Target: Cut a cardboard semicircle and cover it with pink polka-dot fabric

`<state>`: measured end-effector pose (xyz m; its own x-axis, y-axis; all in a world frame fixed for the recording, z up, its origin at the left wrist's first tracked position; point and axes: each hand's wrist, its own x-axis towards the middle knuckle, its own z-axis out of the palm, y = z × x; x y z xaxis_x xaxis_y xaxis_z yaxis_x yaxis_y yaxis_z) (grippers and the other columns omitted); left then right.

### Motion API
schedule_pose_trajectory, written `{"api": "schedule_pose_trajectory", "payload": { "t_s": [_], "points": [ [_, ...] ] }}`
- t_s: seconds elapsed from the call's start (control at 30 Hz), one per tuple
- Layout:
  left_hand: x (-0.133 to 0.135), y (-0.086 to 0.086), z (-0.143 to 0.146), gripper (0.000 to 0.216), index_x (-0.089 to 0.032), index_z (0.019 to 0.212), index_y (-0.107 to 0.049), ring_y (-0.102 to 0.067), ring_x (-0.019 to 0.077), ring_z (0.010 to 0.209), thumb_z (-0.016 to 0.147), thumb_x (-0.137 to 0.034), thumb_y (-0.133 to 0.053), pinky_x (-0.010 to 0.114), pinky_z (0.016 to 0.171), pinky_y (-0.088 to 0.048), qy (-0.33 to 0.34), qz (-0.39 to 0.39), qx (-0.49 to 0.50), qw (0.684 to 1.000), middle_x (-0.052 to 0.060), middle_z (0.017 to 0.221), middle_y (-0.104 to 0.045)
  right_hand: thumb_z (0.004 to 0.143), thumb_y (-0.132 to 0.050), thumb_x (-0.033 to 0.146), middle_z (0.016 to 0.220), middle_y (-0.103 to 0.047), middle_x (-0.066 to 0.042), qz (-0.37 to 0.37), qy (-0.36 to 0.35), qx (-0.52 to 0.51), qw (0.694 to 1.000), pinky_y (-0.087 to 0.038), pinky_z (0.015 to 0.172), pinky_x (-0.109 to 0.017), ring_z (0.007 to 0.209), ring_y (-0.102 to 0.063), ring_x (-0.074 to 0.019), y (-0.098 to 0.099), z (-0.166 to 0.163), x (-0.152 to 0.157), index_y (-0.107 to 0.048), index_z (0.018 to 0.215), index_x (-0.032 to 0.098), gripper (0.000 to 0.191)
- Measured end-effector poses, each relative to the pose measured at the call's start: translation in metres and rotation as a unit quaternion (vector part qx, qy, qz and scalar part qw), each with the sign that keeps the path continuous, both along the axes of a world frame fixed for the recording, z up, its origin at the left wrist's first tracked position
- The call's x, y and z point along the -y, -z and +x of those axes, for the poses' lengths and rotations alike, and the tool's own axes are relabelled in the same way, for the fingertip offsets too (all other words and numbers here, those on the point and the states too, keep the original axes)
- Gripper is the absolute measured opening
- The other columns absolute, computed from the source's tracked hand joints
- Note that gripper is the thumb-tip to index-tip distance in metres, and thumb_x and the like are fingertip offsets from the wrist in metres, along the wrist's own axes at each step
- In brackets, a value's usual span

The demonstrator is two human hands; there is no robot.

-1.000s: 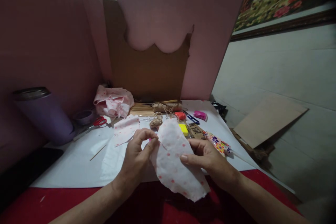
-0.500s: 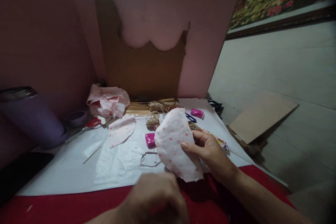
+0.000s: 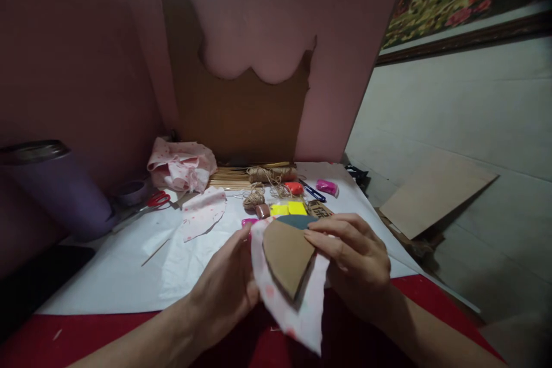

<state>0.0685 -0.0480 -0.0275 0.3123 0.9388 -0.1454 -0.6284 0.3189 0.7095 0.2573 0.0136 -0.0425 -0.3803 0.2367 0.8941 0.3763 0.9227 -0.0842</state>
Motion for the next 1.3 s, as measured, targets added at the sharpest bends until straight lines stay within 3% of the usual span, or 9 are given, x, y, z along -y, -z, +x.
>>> {"api": "schedule_pose_trajectory", "payload": {
  "t_s": [0.13, 0.4, 0.5, 0.6, 0.7, 0.83, 1.0, 1.17, 1.3],
  "points": [
    [-0.002, 0.0, -0.002, 0.054, -0.011, 0.101, -0.066, -0.065, 0.0239, 0.082, 0.086, -0.053, -0.036, 0.034, 0.075, -0.045, 0.056, -0.026, 0.075, 0.995, 0.013, 0.085, -0.071, 0.076, -0.057, 0.003, 0.091, -0.07, -0.004, 0.097, 0.043, 0.029, 0.994, -0.045, 0.073, -0.038, 0.085, -0.054, -0.0213, 0.0, 0.003, 0.0, -0.067, 0.094, 0.026, 0.031],
    [0.004, 0.005, -0.002, 0.032, -0.011, 0.098, -0.066, -0.064, 0.021, 0.075, 0.084, -0.036, -0.051, 0.031, 0.072, -0.046, 0.012, -0.013, -0.017, 1.0, 0.012, 0.084, -0.071, 0.08, -0.055, 0.008, 0.089, -0.071, -0.004, 0.124, 0.03, 0.048, 0.991, -0.045, 0.071, -0.036, 0.081, -0.054, -0.0192, -0.005, -0.002, 0.009, -0.068, 0.089, 0.025, 0.023],
    [0.003, 0.008, -0.003, 0.018, -0.011, 0.093, -0.066, -0.062, 0.0179, 0.071, 0.078, -0.021, -0.059, 0.028, 0.067, -0.046, -0.031, 0.022, -0.076, 0.996, 0.01, 0.082, -0.069, 0.078, -0.052, 0.003, 0.096, -0.067, -0.006, 0.082, 0.016, 0.039, 0.996, -0.046, 0.073, -0.037, 0.086, -0.055, -0.0203, -0.004, -0.003, 0.008, -0.067, 0.094, 0.025, 0.031],
    [0.001, 0.009, -0.005, 0.021, -0.014, 0.096, -0.064, -0.061, 0.0182, 0.072, 0.078, -0.023, -0.06, 0.03, 0.066, -0.048, -0.073, 0.024, -0.105, 0.991, 0.01, 0.087, -0.068, 0.077, -0.044, -0.002, 0.109, -0.056, -0.01, -0.015, -0.013, -0.001, 1.0, -0.047, 0.079, -0.04, 0.098, -0.054, -0.0223, -0.001, -0.003, 0.007, -0.059, 0.111, 0.022, 0.044],
    [-0.002, 0.007, -0.005, 0.026, -0.015, 0.1, -0.062, -0.062, 0.019, 0.073, 0.076, -0.024, -0.062, 0.033, 0.069, -0.049, -0.114, 0.015, -0.122, 0.986, 0.01, 0.091, -0.067, 0.078, -0.045, -0.002, 0.106, -0.055, -0.01, -0.072, -0.024, -0.047, 0.996, -0.048, 0.08, -0.04, 0.098, -0.055, -0.0221, 0.002, -0.004, 0.006, -0.053, 0.114, 0.021, 0.044],
    [-0.001, 0.005, -0.003, 0.025, -0.016, 0.096, -0.061, -0.061, 0.0181, 0.072, 0.074, -0.024, -0.066, 0.032, 0.068, -0.049, -0.135, 0.018, -0.134, 0.982, 0.009, 0.089, -0.067, 0.077, -0.05, -0.001, 0.098, -0.058, -0.008, -0.064, -0.011, -0.021, 0.998, -0.047, 0.08, -0.041, 0.092, -0.055, -0.0217, 0.004, -0.008, 0.007, -0.054, 0.108, 0.02, 0.038],
    [0.001, 0.011, -0.002, 0.022, -0.016, 0.093, -0.062, -0.06, 0.0161, 0.069, 0.074, -0.027, -0.066, 0.027, 0.062, -0.047, -0.107, 0.025, -0.152, 0.982, 0.007, 0.085, -0.066, 0.078, -0.047, 0.001, 0.118, -0.048, -0.013, -0.061, 0.019, 0.032, 0.997, -0.047, 0.081, -0.043, 0.104, -0.05, -0.0246, 0.007, -0.011, 0.007, -0.057, 0.113, 0.018, 0.041],
    [0.001, 0.011, 0.0, 0.026, -0.012, 0.086, -0.064, -0.058, 0.0144, 0.065, 0.083, -0.036, -0.054, 0.025, 0.062, -0.045, -0.075, 0.034, -0.126, 0.989, 0.008, 0.077, -0.067, 0.082, -0.051, 0.008, 0.103, -0.063, -0.011, 0.031, 0.057, 0.096, 0.993, -0.048, 0.076, -0.041, 0.092, -0.056, -0.0238, 0.008, -0.012, 0.004, -0.063, 0.11, 0.019, 0.033],
    [0.001, 0.009, -0.001, 0.035, -0.014, 0.093, -0.064, -0.06, 0.0166, 0.06, 0.082, -0.045, -0.052, 0.026, 0.054, -0.045, -0.113, 0.005, -0.151, 0.982, 0.008, 0.074, -0.067, 0.085, -0.044, 0.01, 0.096, -0.064, -0.011, -0.058, 0.04, 0.054, 0.996, -0.049, 0.073, -0.036, 0.087, -0.059, -0.0219, 0.01, -0.012, 0.001, -0.061, 0.108, 0.016, 0.03]
  ]
}}
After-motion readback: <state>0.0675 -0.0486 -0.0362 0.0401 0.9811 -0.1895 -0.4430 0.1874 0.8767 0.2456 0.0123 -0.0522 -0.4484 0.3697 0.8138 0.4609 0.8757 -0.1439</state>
